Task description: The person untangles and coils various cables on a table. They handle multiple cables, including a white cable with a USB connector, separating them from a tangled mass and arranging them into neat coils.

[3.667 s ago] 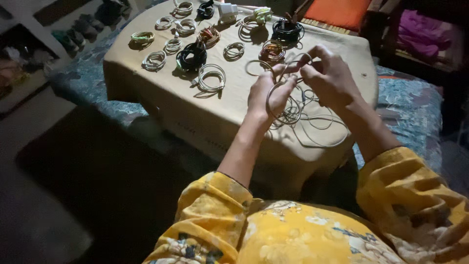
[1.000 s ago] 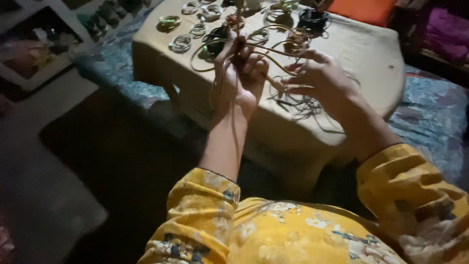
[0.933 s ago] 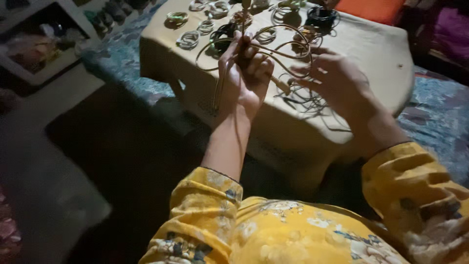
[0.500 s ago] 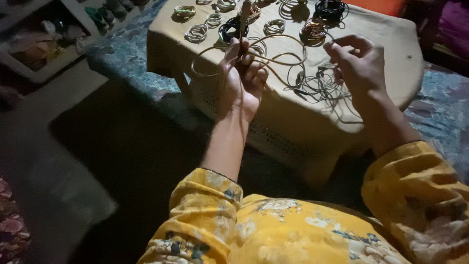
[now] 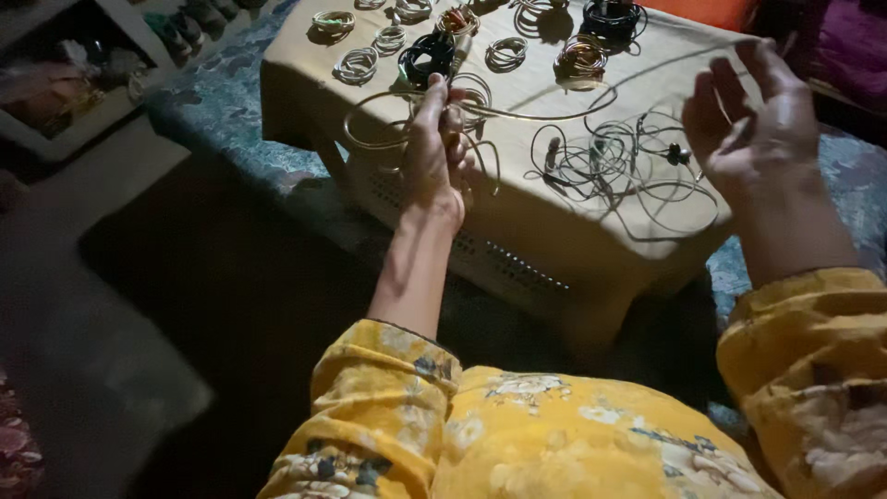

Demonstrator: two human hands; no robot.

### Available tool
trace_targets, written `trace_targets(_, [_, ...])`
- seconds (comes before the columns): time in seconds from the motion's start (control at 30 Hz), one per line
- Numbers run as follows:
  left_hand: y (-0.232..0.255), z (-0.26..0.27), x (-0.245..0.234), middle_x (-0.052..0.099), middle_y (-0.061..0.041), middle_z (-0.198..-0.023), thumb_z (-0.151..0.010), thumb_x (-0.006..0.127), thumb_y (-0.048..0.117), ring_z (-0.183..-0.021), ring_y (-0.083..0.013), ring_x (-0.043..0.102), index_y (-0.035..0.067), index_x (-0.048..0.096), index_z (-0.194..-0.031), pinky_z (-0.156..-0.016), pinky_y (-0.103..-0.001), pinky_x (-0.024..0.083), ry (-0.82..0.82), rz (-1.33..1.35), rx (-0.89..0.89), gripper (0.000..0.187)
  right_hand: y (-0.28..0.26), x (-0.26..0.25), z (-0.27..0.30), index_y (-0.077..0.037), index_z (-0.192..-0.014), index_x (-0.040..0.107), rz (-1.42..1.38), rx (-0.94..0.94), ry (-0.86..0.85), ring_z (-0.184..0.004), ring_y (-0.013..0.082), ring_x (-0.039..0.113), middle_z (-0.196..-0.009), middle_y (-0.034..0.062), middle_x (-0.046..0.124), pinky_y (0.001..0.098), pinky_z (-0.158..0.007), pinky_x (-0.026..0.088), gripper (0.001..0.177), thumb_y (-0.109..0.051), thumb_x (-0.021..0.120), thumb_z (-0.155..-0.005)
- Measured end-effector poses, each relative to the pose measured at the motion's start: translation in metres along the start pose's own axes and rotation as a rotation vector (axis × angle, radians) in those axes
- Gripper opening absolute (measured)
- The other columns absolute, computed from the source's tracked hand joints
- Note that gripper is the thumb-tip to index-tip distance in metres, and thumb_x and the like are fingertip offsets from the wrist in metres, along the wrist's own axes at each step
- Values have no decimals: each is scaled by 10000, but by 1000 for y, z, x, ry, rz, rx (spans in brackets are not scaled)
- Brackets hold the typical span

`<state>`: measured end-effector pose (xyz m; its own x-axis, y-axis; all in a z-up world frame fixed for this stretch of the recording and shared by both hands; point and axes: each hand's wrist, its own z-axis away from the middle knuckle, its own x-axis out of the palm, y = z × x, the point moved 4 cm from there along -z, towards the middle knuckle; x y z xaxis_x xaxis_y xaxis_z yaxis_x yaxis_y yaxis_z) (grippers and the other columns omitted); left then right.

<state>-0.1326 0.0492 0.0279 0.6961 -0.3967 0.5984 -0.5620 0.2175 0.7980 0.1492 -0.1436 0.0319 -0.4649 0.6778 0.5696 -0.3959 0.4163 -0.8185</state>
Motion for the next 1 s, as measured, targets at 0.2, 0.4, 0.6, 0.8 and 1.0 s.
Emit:
trace_targets(0.2, [-7, -2, 8, 642, 1, -752, -1006, 672, 365, -562, -78, 578, 80, 694, -952, -469, -212, 484, 197, 21, -115, 291, 10, -42, -47, -77, -1159, 691, -426, 165, 90, -1013, 288, 776, -1112, 150, 756, 441, -914, 655, 148, -202, 651, -1091])
trace_targets(0.4, [-6, -3, 29, 750, -58, -902, -943, 681, 268, -746, -152, 746, 125, 730, -1025, -596, -276, 635, 74, 82, -50, 172, 10, -68, -64, -31, -1253, 593, -134, 141, 156, -923, 336, 738, -1162, 227, 650, 460, -800, 631, 363, -276, 709, -1013])
trace_targets(0.6, [-15, -14, 41, 796, -105, -956, -966, 637, 342, -748, -160, 752, 136, 718, -1152, -683, -309, 621, 80, -271, 50, 289, 7, -43, -57, 15, -1347, 494, 1597, -210, 11, -832, 385, 699, -1212, 303, 545, 479, -685, 608, 615, -351, 767, -935])
trace_targets(0.8, [-18, -7, 45, 715, -86, -1180, -1010, 603, 398, -993, -148, 657, 136, 659, -1284, -851, -361, 520, 64, -402, 236, 383, 19, 39, -27, -33, -1224, 682, 1689, -185, -239, -825, 289, 719, -1080, 192, 708, 428, -719, 612, 472, -425, 721, -963])
trace_targets(1.0, [-24, -3, 56, 783, -134, -1142, -1008, 549, 396, -898, -202, 741, 161, 665, -1320, -810, -373, 654, -180, -273, 170, 407, 60, 68, 10, 85, -1093, 686, 966, 579, -498, -722, 245, 728, -931, 198, 749, 383, -695, 637, 440, -338, 667, -976])
